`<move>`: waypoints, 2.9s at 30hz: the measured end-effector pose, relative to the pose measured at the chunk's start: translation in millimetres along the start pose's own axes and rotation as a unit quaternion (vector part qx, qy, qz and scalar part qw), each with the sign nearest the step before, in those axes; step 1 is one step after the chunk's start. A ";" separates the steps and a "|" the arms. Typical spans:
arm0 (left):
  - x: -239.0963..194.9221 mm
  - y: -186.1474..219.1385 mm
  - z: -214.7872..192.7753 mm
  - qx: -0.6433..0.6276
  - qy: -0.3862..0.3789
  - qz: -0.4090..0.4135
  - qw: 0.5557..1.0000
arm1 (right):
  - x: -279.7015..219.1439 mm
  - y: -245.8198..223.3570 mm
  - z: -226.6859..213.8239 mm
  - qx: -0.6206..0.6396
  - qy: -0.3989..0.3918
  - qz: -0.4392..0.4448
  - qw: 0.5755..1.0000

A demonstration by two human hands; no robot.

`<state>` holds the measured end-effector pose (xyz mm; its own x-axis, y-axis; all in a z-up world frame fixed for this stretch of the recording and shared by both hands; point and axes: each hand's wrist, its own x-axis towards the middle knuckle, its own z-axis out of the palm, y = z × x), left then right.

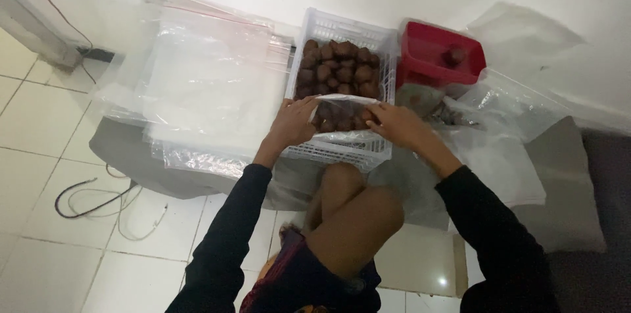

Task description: The person sits on the floor and packs brown, round objects from a white basket into a clear plastic bag. They then seal the bag and place it aside.

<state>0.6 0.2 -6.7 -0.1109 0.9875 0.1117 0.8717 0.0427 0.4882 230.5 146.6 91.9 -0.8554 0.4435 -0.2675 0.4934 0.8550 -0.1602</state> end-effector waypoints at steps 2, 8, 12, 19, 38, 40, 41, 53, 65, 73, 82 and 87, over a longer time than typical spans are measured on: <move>0.2 -2.6 -1.0 0.003 -0.012 0.000 1.000 | 3.4 1.7 3.4 -0.027 -0.006 0.011 1.000; 2.1 -6.0 13.4 -0.034 0.072 -0.012 0.997 | 23.4 25.0 39.1 -0.106 0.033 -0.013 0.994; 4.8 -11.6 22.4 -0.054 0.141 -0.002 0.989 | 57.2 55.2 79.0 -0.167 0.081 -0.010 0.983; -3.4 -7.2 23.5 0.115 0.173 -0.043 0.977 | 63.2 29.2 80.5 -0.200 0.127 -0.007 0.972; -1.8 -2.0 24.0 0.145 0.140 -0.073 0.977 | 86.4 35.2 107.4 -0.251 0.061 -0.033 0.966; -1.2 -1.8 24.2 0.139 0.143 -0.072 0.977 | 87.8 40.8 110.2 -0.245 0.064 -0.037 0.967; -0.6 -1.8 24.8 0.141 0.152 -0.077 0.975 | 89.7 44.6 112.1 -0.237 0.059 -0.044 0.969; -4.0 0.4 22.0 0.135 0.211 -0.076 0.965 | 87.8 40.9 110.7 -0.331 0.064 -0.030 0.941; -4.8 -0.5 23.4 0.083 0.272 -0.065 0.957 | 107.0 44.9 129.9 -0.411 -0.048 0.056 0.909; -4.1 -0.6 22.8 0.068 0.274 -0.081 0.956 | 77.1 42.3 84.9 -0.283 0.041 -0.007 0.958; 6.6 -15.7 35.4 0.066 0.176 -0.107 0.976 | 67.2 41.5 53.2 -0.101 -0.022 -0.033 0.994; 3.7 -3.5 19.1 0.085 0.073 -0.122 0.986 | 41.8 16.2 31.9 -0.022 -0.003 -0.037 0.999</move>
<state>6.3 6.6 -24.5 -0.3831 0.9133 0.1381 0.8769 0.3126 0.3652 207.8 170.5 47.8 -0.8882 0.3768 -0.2630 0.4211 0.8966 -0.1374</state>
